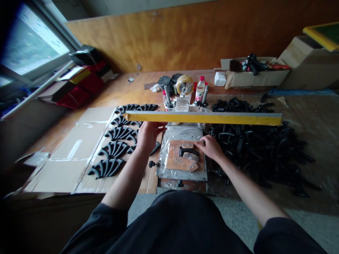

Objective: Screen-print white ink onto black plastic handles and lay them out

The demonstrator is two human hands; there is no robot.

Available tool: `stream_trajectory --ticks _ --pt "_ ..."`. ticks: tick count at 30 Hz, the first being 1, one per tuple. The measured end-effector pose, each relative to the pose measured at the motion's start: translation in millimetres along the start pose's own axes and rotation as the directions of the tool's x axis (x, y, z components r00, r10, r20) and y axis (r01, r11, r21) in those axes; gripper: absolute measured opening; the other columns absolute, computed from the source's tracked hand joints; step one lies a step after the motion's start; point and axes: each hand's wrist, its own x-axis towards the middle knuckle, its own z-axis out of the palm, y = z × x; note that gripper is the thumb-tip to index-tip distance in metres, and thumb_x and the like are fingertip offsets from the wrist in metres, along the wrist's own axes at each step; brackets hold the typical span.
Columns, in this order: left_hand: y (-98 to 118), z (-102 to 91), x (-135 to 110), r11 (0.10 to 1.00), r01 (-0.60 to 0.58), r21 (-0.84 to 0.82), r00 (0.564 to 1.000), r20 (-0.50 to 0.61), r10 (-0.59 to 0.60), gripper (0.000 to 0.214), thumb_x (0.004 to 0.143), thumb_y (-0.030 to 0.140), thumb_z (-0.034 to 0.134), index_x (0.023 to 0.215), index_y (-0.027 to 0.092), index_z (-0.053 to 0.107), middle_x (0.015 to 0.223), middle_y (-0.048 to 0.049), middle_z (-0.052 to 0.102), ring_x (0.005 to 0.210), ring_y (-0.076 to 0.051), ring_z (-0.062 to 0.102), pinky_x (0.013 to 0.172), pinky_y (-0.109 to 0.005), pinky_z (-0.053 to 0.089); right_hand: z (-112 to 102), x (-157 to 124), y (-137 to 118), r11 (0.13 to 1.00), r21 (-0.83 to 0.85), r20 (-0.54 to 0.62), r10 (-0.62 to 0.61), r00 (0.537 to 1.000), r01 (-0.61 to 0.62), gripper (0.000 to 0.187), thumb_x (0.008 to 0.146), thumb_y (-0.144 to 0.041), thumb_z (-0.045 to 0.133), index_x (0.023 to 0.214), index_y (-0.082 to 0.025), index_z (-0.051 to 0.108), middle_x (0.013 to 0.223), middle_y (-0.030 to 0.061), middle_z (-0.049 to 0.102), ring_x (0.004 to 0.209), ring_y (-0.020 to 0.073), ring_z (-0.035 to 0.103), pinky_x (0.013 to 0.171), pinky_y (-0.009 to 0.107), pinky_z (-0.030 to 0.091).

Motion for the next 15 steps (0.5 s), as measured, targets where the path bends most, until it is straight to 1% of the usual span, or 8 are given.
stream_trajectory --ticks 3,4,5,6,7,11,13,15 --pt "-37.6 1.7 -31.9 0.972 0.236 -0.009 0.971 0.027 -0.236 0.058 0.087 0.062 0.044 0.119 0.015 0.053 0.098 -0.0111 0.07 0.079 -0.017 0.067 0.066 -0.028 0.053 39.4 -22.3 -40.6 0.969 -0.24 0.166 -0.01 0.986 0.05 0.015 0.086 -0.032 0.062 0.082 -0.017 0.059 0.093 0.0117 0.064 0.092 0.0252 0.057 0.08 0.036 0.045" --pt "-53.2 2.6 -47.6 0.921 0.389 0.024 0.915 0.103 -0.39 0.06 0.084 0.065 0.048 0.116 0.014 0.055 0.099 -0.0136 0.07 0.078 -0.019 0.067 0.063 -0.029 0.053 45.2 -27.1 -54.9 0.959 -0.284 0.18 0.025 0.983 0.027 0.012 0.088 -0.028 0.059 0.084 -0.017 0.058 0.091 0.0122 0.065 0.09 0.0254 0.057 0.078 0.035 0.045" --pt "-68.4 3.8 -63.9 0.837 0.541 0.083 0.815 0.193 -0.546 0.064 0.08 0.067 0.051 0.114 0.014 0.056 0.102 -0.0164 0.07 0.08 -0.021 0.068 0.062 -0.031 0.053 48.1 -31.4 -69.0 0.953 -0.303 0.176 0.05 0.983 0.006 0.011 0.09 -0.026 0.056 0.086 -0.016 0.058 0.088 0.0124 0.065 0.089 0.0253 0.057 0.078 0.035 0.045" --pt "-82.1 5.0 -79.3 0.775 0.623 0.105 0.741 0.235 -0.629 0.064 0.079 0.068 0.053 0.114 0.015 0.057 0.107 -0.0172 0.069 0.085 -0.024 0.068 0.064 -0.032 0.054 48.9 -35.4 -82.5 0.954 -0.299 0.165 0.04 0.985 0.012 0.011 0.091 -0.026 0.054 0.089 -0.016 0.058 0.087 0.0125 0.065 0.089 0.0251 0.057 0.078 0.035 0.045" --pt "-93.4 5.7 -92.6 0.743 0.663 0.089 0.706 0.255 -0.661 0.062 0.079 0.068 0.052 0.111 0.015 0.058 0.108 -0.017 0.068 0.088 -0.024 0.068 0.067 -0.034 0.055 48.2 -39.1 -94.4 0.961 -0.269 0.164 -0.016 0.986 0.06 0.011 0.092 -0.025 0.052 0.09 -0.016 0.057 0.088 0.0121 0.065 0.089 0.0246 0.057 0.079 0.034 0.045" --pt "-111.6 -19.5 -114.4 0.743 0.668 -0.031 0.742 0.091 -0.664 0.053 0.077 0.066 0.054 0.093 0.016 0.056 0.093 -0.0111 0.07 0.076 -0.02 0.068 0.061 -0.029 0.053 28.8 -47.8 -99.8 0.948 -0.059 0.187 -0.296 0.937 0.311 0.016 0.096 -0.024 0.045 0.088 -0.019 0.059 0.092 0.0064 0.064 0.092 0.019 0.057 0.083 0.03 0.045" --pt "-112.7 -60.6 -110.7 0.78 0.623 0.053 0.782 -0.072 -0.619 0.051 0.076 0.064 0.056 0.092 0.016 0.054 0.085 -0.0081 0.07 0.064 -0.017 0.066 0.054 -0.026 0.05 4.9 -46.6 -66.1 0.977 -0.151 0.103 -0.137 0.985 0.152 0.018 0.096 -0.022 0.043 0.094 -0.021 0.061 0.096 0.006 0.064 0.093 0.0179 0.058 0.081 0.028 0.045" --pt "-116.1 -115.7 -106.2 0.786 0.565 0.251 0.822 -0.253 -0.511 0.051 0.077 0.065 0.05 0.087 0.015 0.054 0.071 -0.006 0.068 0.055 -0.015 0.063 0.051 -0.025 0.048 -24.8 -43.7 -15.9 0.914 -0.361 -0.065 0.172 0.983 -0.183 0.023 0.094 -0.018 0.041 0.104 -0.02 0.061 0.103 0.0097 0.063 0.098 0.021 0.058 0.081 0.03 0.045"
